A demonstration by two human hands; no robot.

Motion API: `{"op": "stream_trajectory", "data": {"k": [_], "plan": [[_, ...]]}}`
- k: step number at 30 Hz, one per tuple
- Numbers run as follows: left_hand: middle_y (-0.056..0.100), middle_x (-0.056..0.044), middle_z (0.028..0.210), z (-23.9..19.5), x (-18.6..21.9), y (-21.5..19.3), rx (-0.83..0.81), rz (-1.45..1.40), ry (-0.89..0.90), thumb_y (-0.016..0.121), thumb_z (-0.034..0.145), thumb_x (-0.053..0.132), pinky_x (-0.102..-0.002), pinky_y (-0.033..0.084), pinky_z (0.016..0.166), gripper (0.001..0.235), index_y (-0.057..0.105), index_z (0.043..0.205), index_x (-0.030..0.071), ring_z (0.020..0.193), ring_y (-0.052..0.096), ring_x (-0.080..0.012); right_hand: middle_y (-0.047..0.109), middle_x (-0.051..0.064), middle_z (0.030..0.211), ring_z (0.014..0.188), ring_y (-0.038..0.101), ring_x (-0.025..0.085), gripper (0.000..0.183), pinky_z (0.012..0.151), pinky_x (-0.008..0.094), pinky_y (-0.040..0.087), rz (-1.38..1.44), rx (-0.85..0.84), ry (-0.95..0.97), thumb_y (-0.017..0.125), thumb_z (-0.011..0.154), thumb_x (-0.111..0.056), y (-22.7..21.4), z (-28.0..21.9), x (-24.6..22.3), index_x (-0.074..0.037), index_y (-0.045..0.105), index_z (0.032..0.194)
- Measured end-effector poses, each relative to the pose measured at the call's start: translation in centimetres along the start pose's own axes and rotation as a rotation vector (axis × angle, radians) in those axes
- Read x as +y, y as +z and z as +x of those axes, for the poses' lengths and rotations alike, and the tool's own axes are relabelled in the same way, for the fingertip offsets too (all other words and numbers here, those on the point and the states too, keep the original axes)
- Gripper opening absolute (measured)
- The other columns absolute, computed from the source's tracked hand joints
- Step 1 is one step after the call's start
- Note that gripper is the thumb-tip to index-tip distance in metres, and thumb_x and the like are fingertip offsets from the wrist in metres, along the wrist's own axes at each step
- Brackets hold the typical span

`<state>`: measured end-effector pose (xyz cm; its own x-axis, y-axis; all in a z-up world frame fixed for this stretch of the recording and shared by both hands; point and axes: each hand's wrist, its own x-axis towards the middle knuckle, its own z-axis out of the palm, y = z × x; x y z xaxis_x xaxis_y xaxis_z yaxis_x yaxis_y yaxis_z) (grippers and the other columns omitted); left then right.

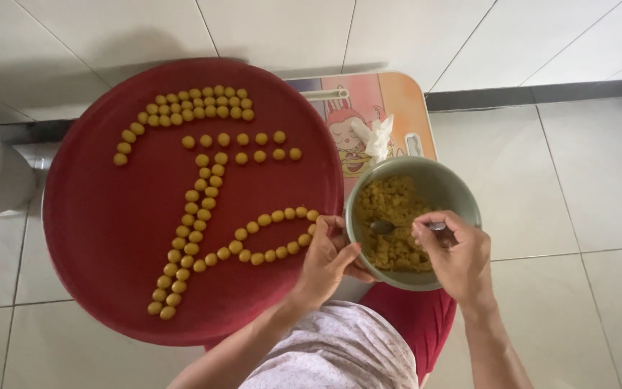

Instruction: The person is preparing small pastry balls by scooping dough from a bowl, rolling it between their hands, and arranging the balls in a pattern on a large red tray.

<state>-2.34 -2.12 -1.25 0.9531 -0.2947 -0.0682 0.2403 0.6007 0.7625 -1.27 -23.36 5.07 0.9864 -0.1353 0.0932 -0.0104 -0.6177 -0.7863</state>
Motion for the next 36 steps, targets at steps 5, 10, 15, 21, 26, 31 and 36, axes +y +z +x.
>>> {"op": "stream_trajectory", "data": {"k": [5, 10, 15, 21, 26, 31, 36], "plan": [[0.062, -0.018, 0.088, 0.1, -0.8, -0.5, 0.004, -0.023, -0.008, 0.056, 0.1, 0.0, -0.051, 0.067, 0.056, 0.037, 0.032, 0.128, 0.002, 0.065, 0.074, -0.0388, 0.072, 0.006, 0.077, 0.071, 0.073, 0.023, 0.009, 0.06, 0.033, 0.061, -0.229, 0.062, -0.336, 0.066, 0.098, -0.01, 2.4, 0.0, -0.9, -0.012, 0.075, 0.099], [0.062, -0.017, 0.085, -0.1, -0.4, -0.4, -0.018, -0.048, -0.005, 0.058, 0.1, 0.002, -0.053, 0.065, 0.056, 0.036, 0.033, 0.126, 0.002, 0.062, 0.072, -0.0391, 0.067, 0.007, 0.075, 0.067, 0.073, 0.024, 0.01, 0.056, 0.034, 0.064, -0.365, -0.065, -0.452, 0.063, 0.098, -0.003, 3.1, -0.2, -3.4, -0.009, 0.071, 0.099], [0.062, -0.019, 0.083, 0.0, -0.9, -0.6, -0.034, -0.086, 0.0, 0.059, 0.101, 0.007, -0.047, 0.066, 0.054, 0.039, 0.032, 0.129, 0.001, 0.062, 0.073, -0.0373, 0.069, 0.008, 0.07, 0.055, 0.069, 0.021, 0.011, 0.048, 0.03, 0.06, -0.335, -0.097, -0.454, 0.06, 0.1, -0.006, 3.8, 0.3, -2.9, -0.007, 0.07, 0.096], [0.063, -0.021, 0.078, 0.3, -1.2, -0.8, -0.06, -0.101, 0.023, 0.06, 0.101, 0.01, -0.045, 0.065, 0.052, 0.04, 0.032, 0.129, 0.002, 0.057, 0.071, -0.0379, 0.064, 0.006, 0.064, 0.05, 0.065, 0.018, 0.011, 0.044, 0.026, 0.056, -0.395, -0.147, -0.519, 0.059, 0.1, -0.006, 4.1, 0.1, -3.0, -0.007, 0.068, 0.094], [0.064, -0.019, 0.081, 0.4, -1.6, -1.2, -0.045, -0.088, 0.027, 0.06, 0.101, 0.01, -0.043, 0.066, 0.053, 0.04, 0.033, 0.129, 0.003, 0.06, 0.073, -0.0357, 0.072, 0.008, 0.07, 0.053, 0.07, 0.021, 0.016, 0.048, 0.029, 0.06, -0.244, -0.233, -0.47, 0.057, 0.1, -0.008, 4.0, -0.6, -2.5, -0.01, 0.073, 0.098], [0.065, -0.02, 0.077, 0.2, -0.8, -1.5, -0.035, -0.071, 0.033, 0.058, 0.102, 0.008, -0.043, 0.066, 0.053, 0.039, 0.031, 0.129, 0.004, 0.061, 0.073, -0.037, 0.075, 0.01, 0.073, 0.056, 0.074, 0.026, 0.019, 0.047, 0.033, 0.06, -0.116, -0.267, -0.371, 0.056, 0.1, -0.011, 2.2, -1.9, -3.0, -0.011, 0.075, 0.1], [0.065, -0.019, 0.079, -0.1, 0.0, -1.3, 0.071, 0.101, 0.026, 0.066, 0.097, 0.011, -0.036, 0.065, 0.045, 0.038, 0.039, 0.123, 0.002, 0.054, 0.073, -0.0333, 0.078, 0.018, 0.069, 0.049, 0.073, 0.021, 0.02, 0.047, 0.031, 0.061, 0.217, -0.112, -0.126, 0.06, 0.097, -0.01, 0.7, -2.9, -2.0, 0.0, 0.077, 0.095]]}}
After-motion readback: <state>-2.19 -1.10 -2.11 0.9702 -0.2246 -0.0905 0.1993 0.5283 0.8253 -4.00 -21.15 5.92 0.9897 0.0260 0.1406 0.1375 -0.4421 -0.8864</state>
